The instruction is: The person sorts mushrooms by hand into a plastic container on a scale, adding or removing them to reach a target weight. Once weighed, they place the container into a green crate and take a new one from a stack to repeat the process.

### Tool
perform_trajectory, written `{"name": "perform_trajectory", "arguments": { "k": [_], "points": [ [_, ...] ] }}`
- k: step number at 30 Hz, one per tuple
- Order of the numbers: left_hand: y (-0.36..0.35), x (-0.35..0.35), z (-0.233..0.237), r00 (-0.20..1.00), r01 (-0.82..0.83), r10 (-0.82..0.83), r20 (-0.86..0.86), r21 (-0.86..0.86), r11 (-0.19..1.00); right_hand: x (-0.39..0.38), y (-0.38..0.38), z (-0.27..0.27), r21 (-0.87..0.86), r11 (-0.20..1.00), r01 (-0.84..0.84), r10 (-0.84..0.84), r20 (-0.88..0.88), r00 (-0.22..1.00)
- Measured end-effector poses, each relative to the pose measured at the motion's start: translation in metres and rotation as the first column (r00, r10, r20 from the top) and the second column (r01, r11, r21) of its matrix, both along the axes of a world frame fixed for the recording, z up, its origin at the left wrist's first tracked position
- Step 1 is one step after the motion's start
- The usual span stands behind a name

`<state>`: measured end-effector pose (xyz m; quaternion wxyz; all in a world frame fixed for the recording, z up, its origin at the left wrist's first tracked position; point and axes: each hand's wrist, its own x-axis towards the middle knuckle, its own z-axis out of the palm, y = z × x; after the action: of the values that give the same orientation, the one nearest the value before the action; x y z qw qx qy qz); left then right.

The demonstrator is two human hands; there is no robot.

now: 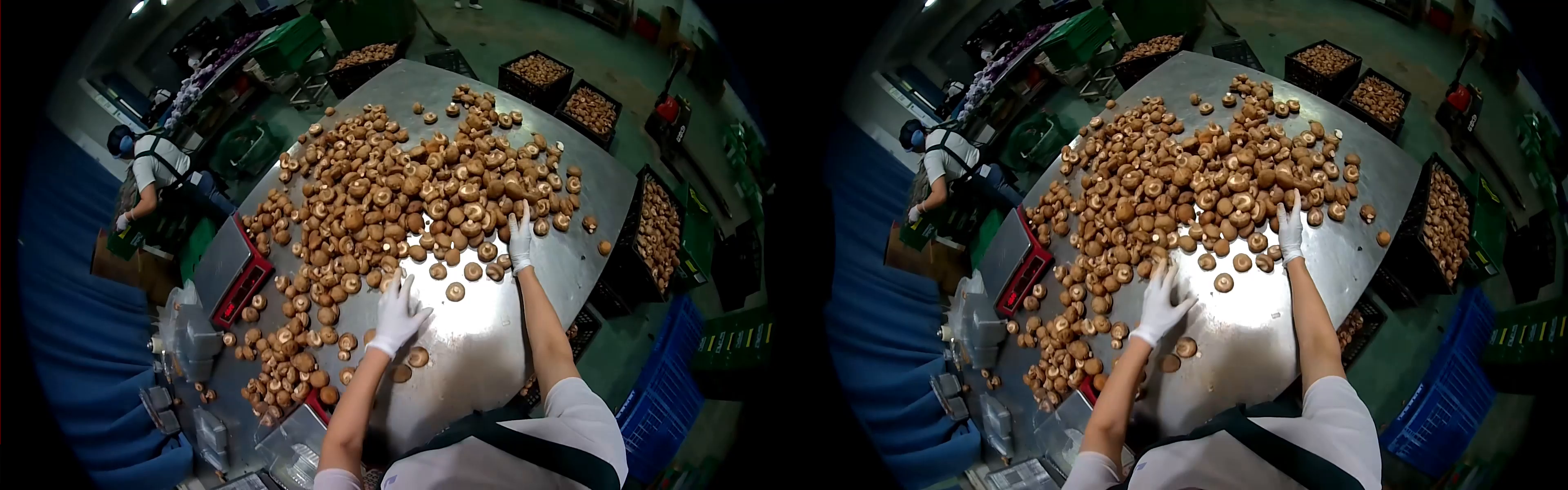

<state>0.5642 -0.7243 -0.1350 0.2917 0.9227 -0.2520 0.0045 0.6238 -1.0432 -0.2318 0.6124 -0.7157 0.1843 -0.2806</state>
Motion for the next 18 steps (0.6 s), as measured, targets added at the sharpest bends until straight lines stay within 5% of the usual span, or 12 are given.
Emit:
{"name": "perform_trajectory", "arguments": {
  "k": [7, 10, 13, 15, 18],
  "points": [
    [-0.115, 0.129, -0.019, 0.993, 0.119, -0.118, -0.020, 0.027, 0.993, 0.055, -0.013, -0.008, -0.045, 0.969, -0.245, 0.248, 0.083, 0.965],
    [-0.135, 0.149, -0.020, 0.994, 0.097, -0.103, 0.022, 0.198, 0.975, 0.054, 0.003, 0.002, 0.185, 0.917, -0.354, 0.338, 0.110, 0.935],
    [-0.133, 0.147, -0.021, 0.986, 0.169, -0.167, -0.031, 0.133, 0.976, 0.050, 0.013, 0.006, -0.021, 0.908, -0.419, 0.419, -0.022, 0.908],
    [-0.122, 0.136, -0.022, 0.989, 0.127, -0.141, 0.052, 0.215, 0.968, 0.052, 0.019, 0.004, -0.049, 0.880, -0.473, 0.472, -0.035, 0.881],
    [-0.099, 0.126, -0.016, 0.992, 0.121, -0.117, -0.044, 0.135, 0.983, 0.049, 0.035, 0.012, -0.038, 0.832, -0.553, 0.549, -0.077, 0.832]
  ]
}}
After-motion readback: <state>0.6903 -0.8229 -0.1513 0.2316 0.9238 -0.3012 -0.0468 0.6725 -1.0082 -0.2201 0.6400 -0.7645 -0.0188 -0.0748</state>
